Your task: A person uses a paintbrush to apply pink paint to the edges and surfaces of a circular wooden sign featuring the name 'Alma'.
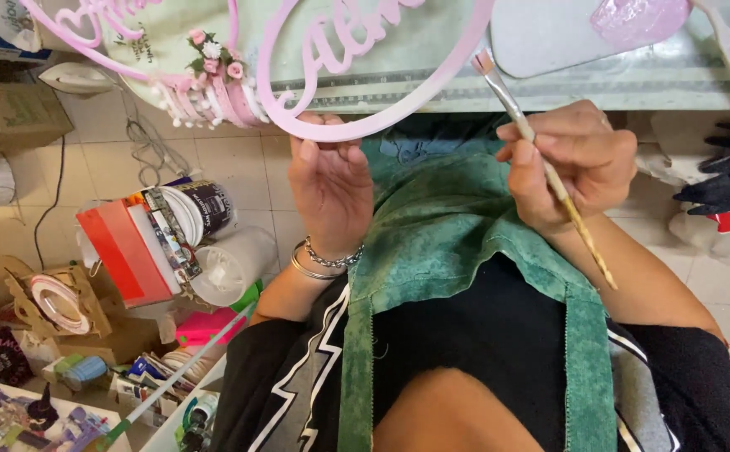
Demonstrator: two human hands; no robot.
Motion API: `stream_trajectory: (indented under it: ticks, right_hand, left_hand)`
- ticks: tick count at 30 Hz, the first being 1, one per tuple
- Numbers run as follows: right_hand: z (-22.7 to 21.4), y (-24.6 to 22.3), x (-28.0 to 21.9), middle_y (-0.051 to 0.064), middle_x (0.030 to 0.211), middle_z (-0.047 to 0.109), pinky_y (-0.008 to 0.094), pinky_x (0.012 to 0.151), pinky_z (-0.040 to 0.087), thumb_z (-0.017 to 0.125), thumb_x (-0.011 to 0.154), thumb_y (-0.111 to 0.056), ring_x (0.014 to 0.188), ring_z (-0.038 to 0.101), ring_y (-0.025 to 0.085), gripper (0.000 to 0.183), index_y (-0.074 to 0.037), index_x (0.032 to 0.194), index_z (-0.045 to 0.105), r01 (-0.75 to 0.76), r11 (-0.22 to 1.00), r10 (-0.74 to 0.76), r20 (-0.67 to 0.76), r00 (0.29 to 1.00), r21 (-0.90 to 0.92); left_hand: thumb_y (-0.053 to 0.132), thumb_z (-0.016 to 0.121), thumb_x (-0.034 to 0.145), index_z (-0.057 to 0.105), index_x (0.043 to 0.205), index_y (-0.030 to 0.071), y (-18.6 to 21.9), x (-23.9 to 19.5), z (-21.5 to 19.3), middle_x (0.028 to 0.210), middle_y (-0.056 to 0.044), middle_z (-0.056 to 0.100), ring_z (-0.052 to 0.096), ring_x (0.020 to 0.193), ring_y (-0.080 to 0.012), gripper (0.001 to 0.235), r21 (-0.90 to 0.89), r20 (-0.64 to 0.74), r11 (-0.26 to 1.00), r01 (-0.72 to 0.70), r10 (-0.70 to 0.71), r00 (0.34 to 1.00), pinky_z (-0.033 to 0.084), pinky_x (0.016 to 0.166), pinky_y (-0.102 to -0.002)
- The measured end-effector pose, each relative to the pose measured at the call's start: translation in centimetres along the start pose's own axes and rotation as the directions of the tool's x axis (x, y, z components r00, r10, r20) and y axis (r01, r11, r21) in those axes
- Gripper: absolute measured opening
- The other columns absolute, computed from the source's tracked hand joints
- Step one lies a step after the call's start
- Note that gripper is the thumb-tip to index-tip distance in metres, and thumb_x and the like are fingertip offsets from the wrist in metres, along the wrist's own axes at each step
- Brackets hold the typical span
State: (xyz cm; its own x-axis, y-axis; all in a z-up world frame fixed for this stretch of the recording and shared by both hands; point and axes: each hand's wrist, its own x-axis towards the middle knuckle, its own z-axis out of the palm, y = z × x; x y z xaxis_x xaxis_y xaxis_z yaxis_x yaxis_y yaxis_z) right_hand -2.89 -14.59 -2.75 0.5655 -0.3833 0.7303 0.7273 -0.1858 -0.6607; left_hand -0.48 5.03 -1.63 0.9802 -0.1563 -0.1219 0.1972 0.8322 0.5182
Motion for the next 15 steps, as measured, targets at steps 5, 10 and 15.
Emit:
stream_trajectory:
  ticks: [5, 10, 15]
  right_hand:
    - [0.2, 1.0, -0.8, 0.023, 0.069, 0.059, 0.021, 0.037, 0.047, 0.058, 0.082, 0.007, 0.052, 0.063, 0.023, 0.005, 0.008, 0.081, 0.054, 0.013, 0.992, -0.014, 0.009, 1.0, 0.124]
    - [-1.0, -0.3, -0.8, 0.026, 0.073, 0.061, 0.036, 0.045, 0.047, 0.063, 0.076, 0.01, 0.05, 0.058, 0.032, 0.009, 0.007, 0.072, 0.055, -0.13, 0.988, 0.107, 0.236, 0.966, 0.086]
    - [-0.6, 0.6, -0.3, 0.031, 0.075, 0.061, 0.033, 0.043, 0.048, 0.06, 0.081, 0.011, 0.053, 0.059, 0.026, 0.012, 0.008, 0.079, 0.049, -0.037, 0.998, 0.031, 0.113, 0.993, 0.051]
  left_hand:
    - [0.015, 0.047, 0.095, 0.044, 0.114, 0.006, -0.2, 0.0, -0.1, 0.103, -0.008, 0.047, 0.052, 0.085, -0.0129, 0.021, -0.002, 0.009, 1.0, -0.005, 0.005, 1.0, 0.054, 0.08, -0.019]
    - [0.021, 0.04, 0.095, 0.032, 0.112, 0.006, -0.7, 0.6, -0.8, 0.104, -0.012, 0.045, 0.063, 0.09, -0.0157, 0.024, 0.06, 0.062, 0.996, -0.074, 0.07, 0.996, 0.055, 0.082, -0.018]
    - [0.02, 0.04, 0.095, 0.031, 0.112, 0.006, -0.8, 0.7, -0.8, 0.104, -0.011, 0.045, 0.062, 0.091, -0.0159, 0.024, 0.04, 0.072, 0.997, -0.07, 0.067, 0.995, 0.056, 0.082, -0.018]
